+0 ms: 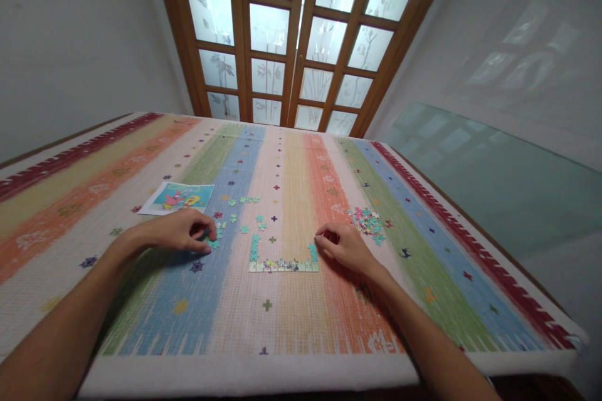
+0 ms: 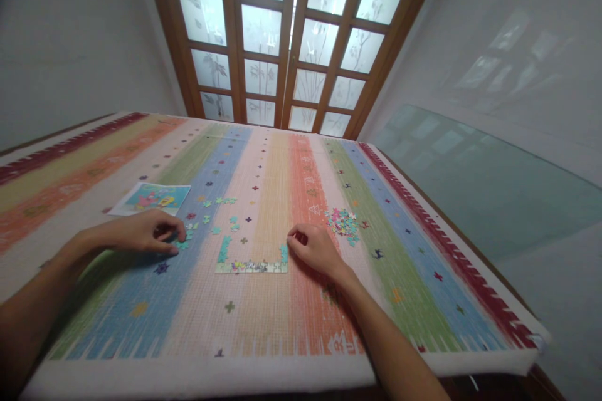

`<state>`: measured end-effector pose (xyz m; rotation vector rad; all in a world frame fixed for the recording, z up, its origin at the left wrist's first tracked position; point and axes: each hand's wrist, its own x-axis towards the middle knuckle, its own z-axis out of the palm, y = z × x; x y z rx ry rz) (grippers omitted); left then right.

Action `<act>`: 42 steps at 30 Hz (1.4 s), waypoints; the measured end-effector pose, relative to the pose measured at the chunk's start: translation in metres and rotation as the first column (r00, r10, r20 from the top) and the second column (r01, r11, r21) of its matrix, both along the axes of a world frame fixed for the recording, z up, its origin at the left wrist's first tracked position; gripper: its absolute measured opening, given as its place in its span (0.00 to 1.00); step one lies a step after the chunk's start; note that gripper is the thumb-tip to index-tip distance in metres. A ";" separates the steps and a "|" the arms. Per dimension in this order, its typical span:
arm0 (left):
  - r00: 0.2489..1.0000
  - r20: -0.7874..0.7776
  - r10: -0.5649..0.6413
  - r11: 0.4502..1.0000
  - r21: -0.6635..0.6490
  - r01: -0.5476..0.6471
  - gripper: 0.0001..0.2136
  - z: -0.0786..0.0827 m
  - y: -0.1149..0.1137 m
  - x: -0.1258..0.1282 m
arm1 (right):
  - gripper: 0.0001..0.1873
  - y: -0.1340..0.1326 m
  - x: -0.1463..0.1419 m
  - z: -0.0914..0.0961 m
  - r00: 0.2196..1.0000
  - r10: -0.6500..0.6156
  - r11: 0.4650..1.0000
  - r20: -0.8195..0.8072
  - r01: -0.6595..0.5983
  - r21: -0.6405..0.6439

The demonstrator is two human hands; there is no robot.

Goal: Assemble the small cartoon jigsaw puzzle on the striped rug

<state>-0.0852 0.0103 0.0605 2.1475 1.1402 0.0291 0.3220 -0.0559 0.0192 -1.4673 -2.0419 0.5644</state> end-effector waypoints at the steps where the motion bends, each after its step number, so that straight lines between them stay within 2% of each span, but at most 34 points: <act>1: 1.000 -0.004 0.004 1.000 0.011 -0.004 0.13 -0.001 0.000 0.001 | 0.08 0.000 0.000 0.000 1.000 0.000 1.000 -0.001 0.000 0.003; 10: 1.000 -0.001 0.013 0.999 0.032 -0.013 0.12 -0.001 0.000 0.006 | 0.08 0.000 0.000 0.000 0.999 -0.009 1.000 -0.035 0.008 -0.018; 15: 0.986 0.162 -0.036 0.999 0.026 0.032 0.14 -0.001 -0.004 0.015 | 0.08 0.001 -0.001 0.002 0.994 -0.010 0.999 -0.105 0.005 -0.048; 20: 0.926 0.376 0.024 0.999 -0.037 -0.010 0.14 -0.018 -0.014 0.051 | 0.07 -0.004 -0.010 0.004 0.972 0.040 0.989 -0.232 -0.071 -0.126; 23: 0.876 0.481 0.028 0.992 -0.120 0.034 0.13 -0.027 -0.026 0.080 | 0.07 -0.012 -0.024 0.005 0.933 0.078 0.967 -0.352 -0.157 -0.200; 28: 0.781 0.624 0.029 0.993 -0.110 0.050 0.11 -0.033 -0.050 0.114 | 0.11 -0.030 -0.051 0.006 0.823 0.136 0.884 -0.552 -0.353 -0.308; 30: 0.767 0.640 0.038 0.995 -0.098 0.032 0.10 -0.034 -0.057 0.121 | 0.13 -0.035 -0.058 0.003 0.803 0.123 0.873 -0.583 -0.367 -0.321; 33: 0.748 0.661 0.058 0.995 -0.103 0.014 0.10 -0.034 -0.062 0.126 | 0.14 -0.036 -0.062 -0.001 0.780 0.081 0.885 -0.620 -0.343 -0.315; 36: 0.768 0.637 0.066 0.998 -0.026 -0.063 0.12 -0.028 -0.060 0.120 | 0.14 -0.031 -0.057 0.000 0.775 0.066 0.910 -0.628 -0.305 -0.282; 38: 0.790 0.606 0.096 0.979 0.085 -0.184 0.13 -0.022 -0.054 0.110 | 0.14 -0.025 -0.050 0.002 0.797 0.051 0.938 -0.602 -0.245 -0.245; 40: 0.747 0.640 0.178 0.931 0.137 -0.339 0.13 -0.015 -0.044 0.097 | 0.13 -0.019 -0.042 0.003 0.814 0.001 0.960 -0.581 -0.164 -0.227; 42: 0.641 0.715 0.280 0.859 0.112 -0.500 0.13 -0.010 -0.033 0.083 | 0.14 -0.013 -0.033 0.002 0.811 -0.081 0.967 -0.580 -0.077 -0.242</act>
